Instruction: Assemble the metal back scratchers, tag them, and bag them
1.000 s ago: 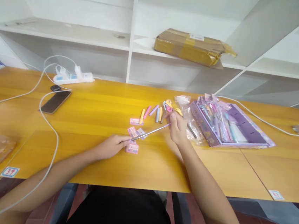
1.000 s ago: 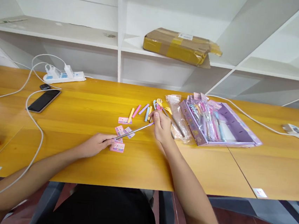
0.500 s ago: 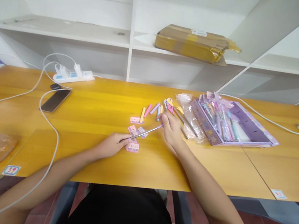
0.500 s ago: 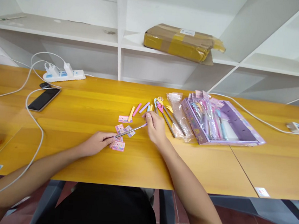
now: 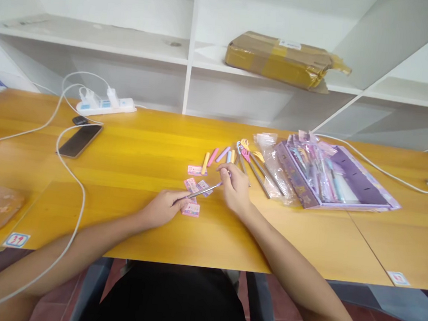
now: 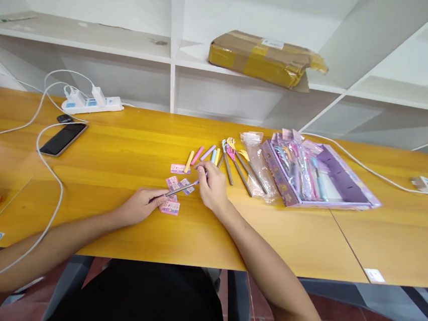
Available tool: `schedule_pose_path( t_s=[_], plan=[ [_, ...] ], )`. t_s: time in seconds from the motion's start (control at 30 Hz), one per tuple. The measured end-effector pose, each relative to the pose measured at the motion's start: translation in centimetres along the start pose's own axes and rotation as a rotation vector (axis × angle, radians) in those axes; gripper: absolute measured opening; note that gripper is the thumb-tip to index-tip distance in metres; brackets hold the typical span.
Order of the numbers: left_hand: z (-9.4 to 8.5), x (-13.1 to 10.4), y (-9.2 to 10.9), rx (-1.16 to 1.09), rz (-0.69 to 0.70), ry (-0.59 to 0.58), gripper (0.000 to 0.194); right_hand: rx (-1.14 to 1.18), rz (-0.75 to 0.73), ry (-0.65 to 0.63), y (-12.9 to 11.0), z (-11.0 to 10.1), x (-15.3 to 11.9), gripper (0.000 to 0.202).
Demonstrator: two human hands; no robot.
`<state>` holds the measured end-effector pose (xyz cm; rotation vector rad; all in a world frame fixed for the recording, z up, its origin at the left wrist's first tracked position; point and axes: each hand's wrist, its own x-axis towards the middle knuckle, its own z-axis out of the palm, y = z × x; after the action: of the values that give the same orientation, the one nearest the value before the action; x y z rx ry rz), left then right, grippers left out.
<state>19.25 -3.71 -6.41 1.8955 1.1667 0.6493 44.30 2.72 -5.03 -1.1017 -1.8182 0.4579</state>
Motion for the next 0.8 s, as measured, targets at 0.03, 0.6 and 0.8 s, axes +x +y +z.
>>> schedule_pose_path(
  t_s=[0.03, 0.6, 0.8],
  plan=[
    [0.0, 0.0, 0.0, 0.002, 0.002, 0.005, 0.037, -0.002, -0.002, -0.001, 0.0, 0.2, 0.0, 0.029],
    [0.0, -0.1, 0.1, 0.018, -0.021, 0.001, 0.038, 0.001, 0.064, -0.008, -0.7, 2.4, -0.9, 0.022],
    [0.1, -0.1, 0.2, 0.011, 0.011, 0.012, 0.038, 0.011, 0.051, -0.005, -0.9, 2.8, -1.3, 0.022]
  ],
)
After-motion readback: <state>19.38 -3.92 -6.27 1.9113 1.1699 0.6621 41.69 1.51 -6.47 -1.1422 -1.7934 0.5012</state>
